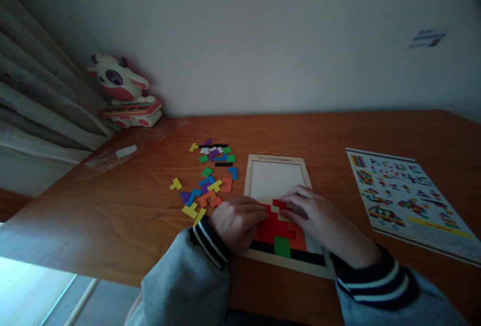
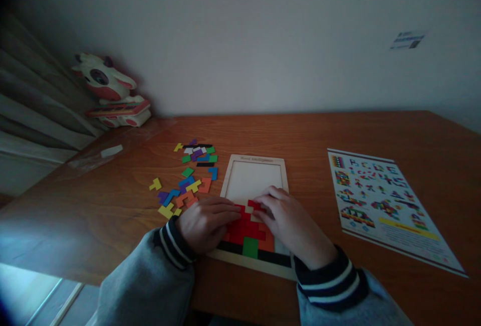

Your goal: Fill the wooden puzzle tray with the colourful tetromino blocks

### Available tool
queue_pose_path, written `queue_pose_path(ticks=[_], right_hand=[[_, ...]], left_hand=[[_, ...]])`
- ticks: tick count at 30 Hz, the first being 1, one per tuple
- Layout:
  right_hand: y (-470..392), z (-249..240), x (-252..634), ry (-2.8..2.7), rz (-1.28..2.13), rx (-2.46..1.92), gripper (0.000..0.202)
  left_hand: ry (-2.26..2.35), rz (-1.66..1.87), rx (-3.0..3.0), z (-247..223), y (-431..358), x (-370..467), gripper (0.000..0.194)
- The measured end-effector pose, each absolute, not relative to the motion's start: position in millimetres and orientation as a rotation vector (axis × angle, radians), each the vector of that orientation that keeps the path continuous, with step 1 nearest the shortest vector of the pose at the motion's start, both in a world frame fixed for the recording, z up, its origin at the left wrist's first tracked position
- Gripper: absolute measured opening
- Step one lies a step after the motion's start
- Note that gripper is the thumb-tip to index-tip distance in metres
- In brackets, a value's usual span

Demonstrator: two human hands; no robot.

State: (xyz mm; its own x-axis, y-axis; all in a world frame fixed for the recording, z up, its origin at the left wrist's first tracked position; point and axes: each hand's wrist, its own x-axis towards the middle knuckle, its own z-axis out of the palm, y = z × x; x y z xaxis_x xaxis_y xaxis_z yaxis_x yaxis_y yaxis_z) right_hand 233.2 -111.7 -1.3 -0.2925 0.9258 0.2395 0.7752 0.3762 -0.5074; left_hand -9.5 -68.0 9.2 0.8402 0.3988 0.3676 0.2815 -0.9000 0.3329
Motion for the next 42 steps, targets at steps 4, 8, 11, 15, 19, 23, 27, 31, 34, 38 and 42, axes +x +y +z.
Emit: queue_pose_path(ticks=[4,8,11,15,19,23,27,31,34,38,42], right_hand=[[-111,-1,231,-2.155,0.338,-1.486,0.018],[-110,0,227,-2.147,0.257,-1.512,0.022],[-109,1,225,-2.147,0.213,-1.535,0.023],[-108,2,224,-2.128,0.183,-1.561,0.024],[-107,0,225,-2.085,0.176,-1.589,0.023],[-107,-3,228,-2.028,0.153,-1.644,0.024],[-107,-6,227,-2.012,0.203,-1.643,0.022],[-108,-4,222,-1.984,0.291,-1.585,0.02],[-109,1,219,-2.008,0.348,-1.489,0.019],[-110,1,218,-2.078,0.4,-1.362,0.023],[-110,-7,220,-2.107,0.402,-1.338,0.023]], left_hand=[[0.505,0.648,2.757,10,-68,-9,0.038],[0.486,0.678,2.762,10,-68,-9,0.037],[0.49,0.669,2.766,9,-67,-9,0.036],[0.496,0.631,2.782,8,-67,-9,0.036],[0.52,0.65,2.783,7,-68,-8,0.037],[0.52,0.674,2.771,8,-68,-8,0.038],[0.521,0.631,2.762,10,-68,-8,0.037],[0.534,0.61,2.756,10,-68,-8,0.037],[0.531,0.647,2.752,10,-68,-8,0.037],[0.531,0.659,2.759,11,-69,-8,0.037],[0.533,0.662,2.767,10,-69,-7,0.038]])
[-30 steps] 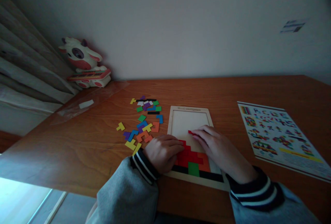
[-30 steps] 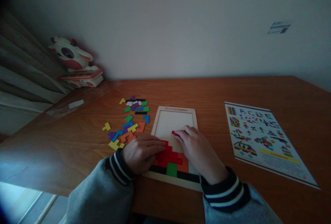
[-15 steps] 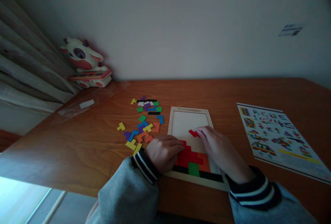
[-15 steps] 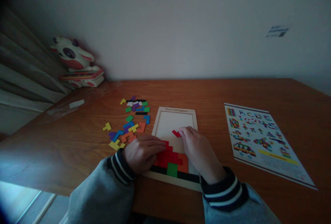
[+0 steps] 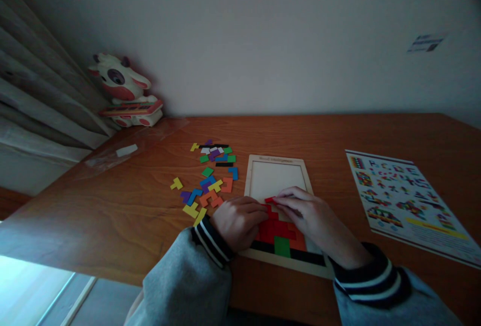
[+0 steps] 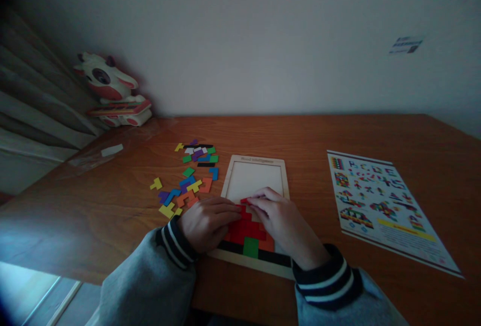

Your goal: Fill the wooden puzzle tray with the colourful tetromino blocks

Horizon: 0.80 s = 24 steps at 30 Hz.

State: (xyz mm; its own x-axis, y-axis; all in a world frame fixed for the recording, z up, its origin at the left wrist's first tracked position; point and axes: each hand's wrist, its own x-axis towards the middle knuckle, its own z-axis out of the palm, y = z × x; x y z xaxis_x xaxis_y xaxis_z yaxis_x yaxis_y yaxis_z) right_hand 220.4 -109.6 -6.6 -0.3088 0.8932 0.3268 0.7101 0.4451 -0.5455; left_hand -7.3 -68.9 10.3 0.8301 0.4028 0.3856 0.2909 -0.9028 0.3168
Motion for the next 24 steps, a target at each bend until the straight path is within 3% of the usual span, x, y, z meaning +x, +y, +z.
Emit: queue_pose_path(ticks=[10,19,24], right_hand=[[-116,5,219,-2.212,0.515,-1.319,0.028],[-112,-5,224,-2.1,0.59,-1.346,0.05],[-112,-7,227,-2.127,0.534,-1.374,0.045]], left_hand=[[0.504,0.709,2.768,8,-68,-7,0.037],[0.484,0.747,2.769,9,-68,-8,0.034],[0.493,0.724,2.763,7,-67,-8,0.035]])
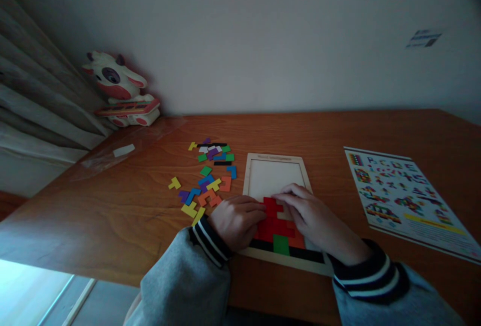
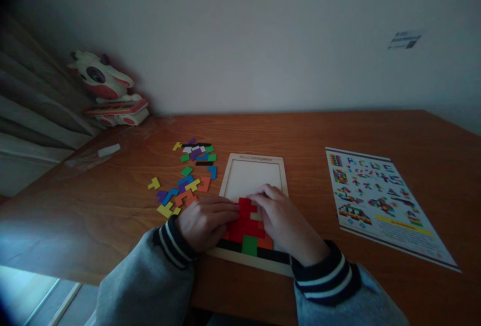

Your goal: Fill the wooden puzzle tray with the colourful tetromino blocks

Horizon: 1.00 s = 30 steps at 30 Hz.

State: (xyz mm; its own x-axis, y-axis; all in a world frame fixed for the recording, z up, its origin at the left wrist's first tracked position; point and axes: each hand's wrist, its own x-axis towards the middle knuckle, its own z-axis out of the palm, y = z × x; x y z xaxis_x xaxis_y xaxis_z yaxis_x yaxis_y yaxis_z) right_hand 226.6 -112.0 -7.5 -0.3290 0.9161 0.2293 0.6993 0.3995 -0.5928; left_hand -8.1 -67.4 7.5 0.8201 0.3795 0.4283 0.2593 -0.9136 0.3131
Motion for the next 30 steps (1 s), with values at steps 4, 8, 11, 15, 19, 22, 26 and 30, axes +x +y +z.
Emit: queue_pose_path(ticks=[4,8,11,15,19,22,26,30], right_hand=[[-111,-8,225,-2.146,0.507,-1.382,0.031],[-111,-6,224,-2.138,0.512,-1.394,0.025],[-111,-5,223,-2.129,0.522,-1.403,0.024],[-111,-6,223,-2.121,0.513,-1.417,0.025],[-111,-6,223,-2.1,0.486,-1.416,0.024],[-112,-4,222,-2.102,0.476,-1.428,0.021],[-112,-2,221,-2.121,0.47,-1.451,0.02],[-112,-2,220,-2.122,0.45,-1.461,0.02]], left_hand=[[0.495,0.715,2.772,7,-67,-9,0.034],[0.488,0.71,2.782,9,-67,-8,0.035],[0.482,0.707,2.793,10,-68,-8,0.035],[0.492,0.736,2.793,12,-68,-9,0.038],[0.542,0.799,2.765,16,-62,-18,0.038],[0.601,0.843,2.769,19,-56,-28,0.039],[0.611,0.82,2.777,20,-58,-32,0.038],[0.546,0.778,2.782,13,-68,-21,0.04]])
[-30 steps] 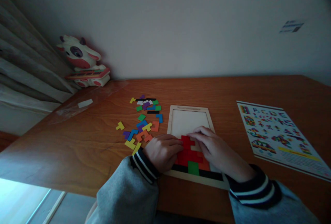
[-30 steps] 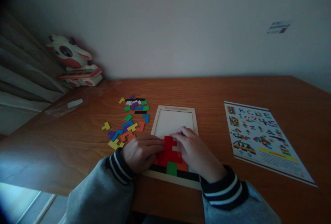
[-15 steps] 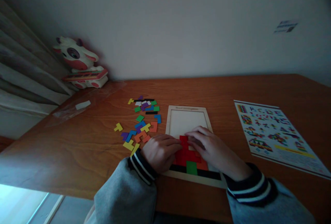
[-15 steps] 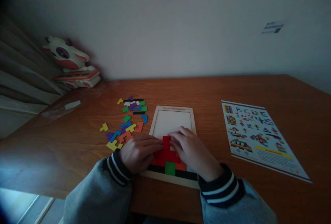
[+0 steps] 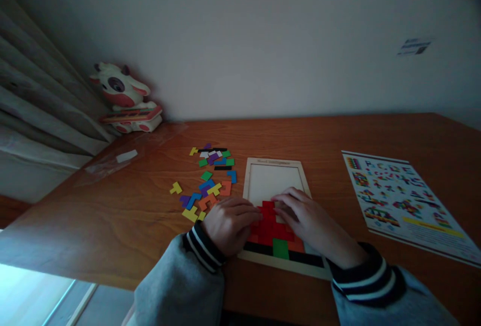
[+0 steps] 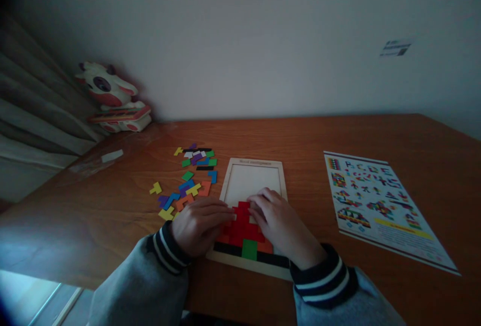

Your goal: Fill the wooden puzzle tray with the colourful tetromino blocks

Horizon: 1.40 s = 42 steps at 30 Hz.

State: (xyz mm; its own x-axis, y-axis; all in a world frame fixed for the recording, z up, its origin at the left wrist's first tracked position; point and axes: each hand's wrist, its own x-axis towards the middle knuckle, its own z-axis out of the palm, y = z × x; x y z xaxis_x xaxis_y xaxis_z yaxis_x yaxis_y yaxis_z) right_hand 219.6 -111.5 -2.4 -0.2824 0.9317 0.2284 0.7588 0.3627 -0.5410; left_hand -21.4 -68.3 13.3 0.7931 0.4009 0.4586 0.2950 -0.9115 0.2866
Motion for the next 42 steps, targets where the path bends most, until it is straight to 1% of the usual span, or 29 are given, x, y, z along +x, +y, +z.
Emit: queue_pose_path(ticks=[10,14,16,19,21,24,28,33,36,39,42], right_hand=[[-111,-10,222,-2.116,0.45,-1.459,0.015],[-111,-10,222,-2.079,0.452,-1.448,0.018],[-112,-9,222,-2.052,0.458,-1.446,0.019],[-113,-8,224,-2.035,0.461,-1.454,0.018],[-115,-6,225,-2.044,0.436,-1.455,0.017],[-116,0,222,-2.074,0.364,-1.441,0.016],[-112,20,201,-2.152,0.295,-1.421,0.017],[-81,40,153,-2.361,0.287,-1.346,0.022],[-54,36,130,-2.419,0.395,-1.318,0.029],[-36,27,117,-2.423,0.412,-1.345,0.032],[-28,22,114,-2.408,0.429,-1.377,0.03]], left_hand=[[0.527,0.734,2.792,9,-76,-10,0.036],[0.542,0.8,2.83,13,-74,-15,0.037],[0.663,0.869,2.842,16,-70,-24,0.035],[1.014,0.945,2.811,20,-60,-47,0.029],[1.222,0.915,2.791,21,-54,-67,0.023],[1.409,0.775,2.788,19,-48,-97,0.022],[1.366,0.624,2.808,10,-48,-121,0.02],[1.298,0.617,2.762,4,-50,-121,0.022],[1.282,0.618,2.736,6,-49,-114,0.018],[1.312,0.643,2.693,8,-45,-109,0.014],[1.365,0.606,2.639,10,-40,-107,0.019]])
